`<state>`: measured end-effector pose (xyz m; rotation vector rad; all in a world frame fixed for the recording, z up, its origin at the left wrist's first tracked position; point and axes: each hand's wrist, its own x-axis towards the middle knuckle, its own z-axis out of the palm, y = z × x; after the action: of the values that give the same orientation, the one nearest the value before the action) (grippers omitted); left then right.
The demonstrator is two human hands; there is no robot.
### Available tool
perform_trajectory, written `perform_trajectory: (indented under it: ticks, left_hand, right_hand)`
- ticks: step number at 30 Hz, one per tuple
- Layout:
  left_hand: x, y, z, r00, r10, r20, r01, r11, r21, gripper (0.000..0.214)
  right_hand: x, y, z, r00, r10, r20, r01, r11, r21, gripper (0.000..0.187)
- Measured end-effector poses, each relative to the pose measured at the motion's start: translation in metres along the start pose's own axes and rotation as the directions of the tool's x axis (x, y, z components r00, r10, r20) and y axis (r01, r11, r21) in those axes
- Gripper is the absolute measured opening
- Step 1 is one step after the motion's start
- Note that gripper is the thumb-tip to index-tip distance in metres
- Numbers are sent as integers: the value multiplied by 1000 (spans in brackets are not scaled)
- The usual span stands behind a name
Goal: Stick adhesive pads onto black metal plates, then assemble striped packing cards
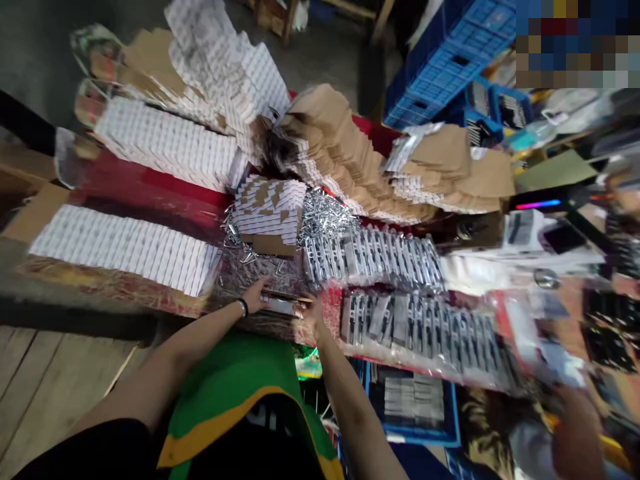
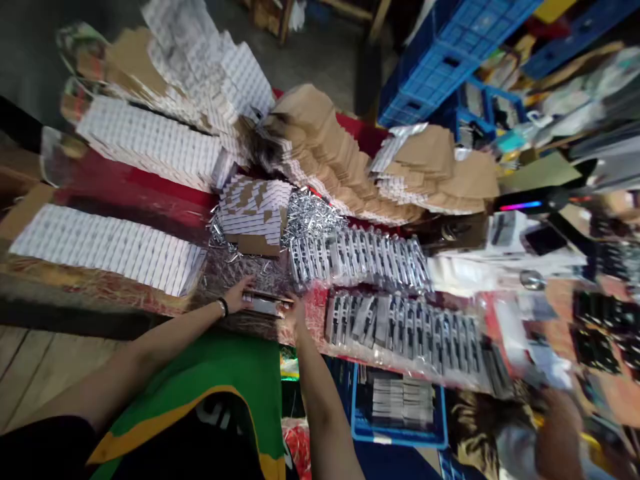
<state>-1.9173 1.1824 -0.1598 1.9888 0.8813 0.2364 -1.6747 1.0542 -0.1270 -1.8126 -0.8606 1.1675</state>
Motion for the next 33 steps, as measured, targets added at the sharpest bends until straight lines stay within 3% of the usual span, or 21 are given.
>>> perform_trajectory:
  ticks: [3, 4, 6, 8, 10, 14, 17, 21, 24, 27, 29, 31, 32, 33]
  left_hand:
    - [-4, -1, -6, 980, 140, 142, -170, 959, 228, 68]
    - [-8, -1, -7, 960, 184, 209, -244, 917, 315, 66]
    - [-15, 3, -4, 932, 237, 276, -339, 839, 426, 71]
    - [-15, 10, 8, 926, 258, 275, -362, 807, 466, 80]
    - [-8, 19, 23, 943, 237, 234, -325, 804, 498, 82]
    - [6, 29, 38, 946, 178, 272, -301, 794, 528, 75]
    - [-1, 29, 41, 932, 160, 325, -320, 785, 531, 73]
    - [-20, 33, 59, 979, 141, 150, -202, 800, 565, 88]
    - [-19, 53, 64, 986, 91, 139, -154, 818, 554, 85]
    - [-14, 80, 44, 985, 6, 170, -90, 868, 489, 71]
    - [-24, 88, 13, 988, -74, 133, 14, 913, 407, 69]
    - [-54, 80, -33, 983, -184, -16, 181, 937, 299, 67]
    - [-75, 70, -62, 954, -266, -138, 293, 926, 237, 65]
    - [-100, 55, -95, 894, -354, -275, 408, 898, 168, 61]
  right_hand:
    - [-9, 1, -4, 976, -98, 196, 142, 964, -224, 59]
    - [-15, 2, -7, 945, -112, 309, 227, 902, -368, 70]
    - [-27, 7, -11, 876, -62, 478, 395, 662, -637, 91]
    - [-34, 11, -7, 888, -26, 459, 425, 430, -796, 94]
    - [-35, 14, 1, 923, -78, 376, 380, 328, -865, 84]
    - [-27, 13, 6, 909, -75, 411, 410, 343, -845, 76]
    - [-26, 8, 5, 898, -19, 439, 423, 310, -851, 78]
    - [-35, 10, 14, 930, -37, 366, 366, 184, -912, 79]
    - [-40, 6, 13, 933, -64, 354, 359, 167, -918, 74]
    - [-22, -20, 1, 884, -230, 406, 453, 211, -866, 59]
    - [7, -51, 3, 846, -413, 336, 475, 300, -827, 52]
    - [43, -88, 22, 836, -526, 153, 412, 419, -809, 58]
    - [61, -106, 37, 844, -534, 49, 344, 470, -812, 64]
    - [77, -122, 53, 855, -516, -45, 264, 508, -820, 75]
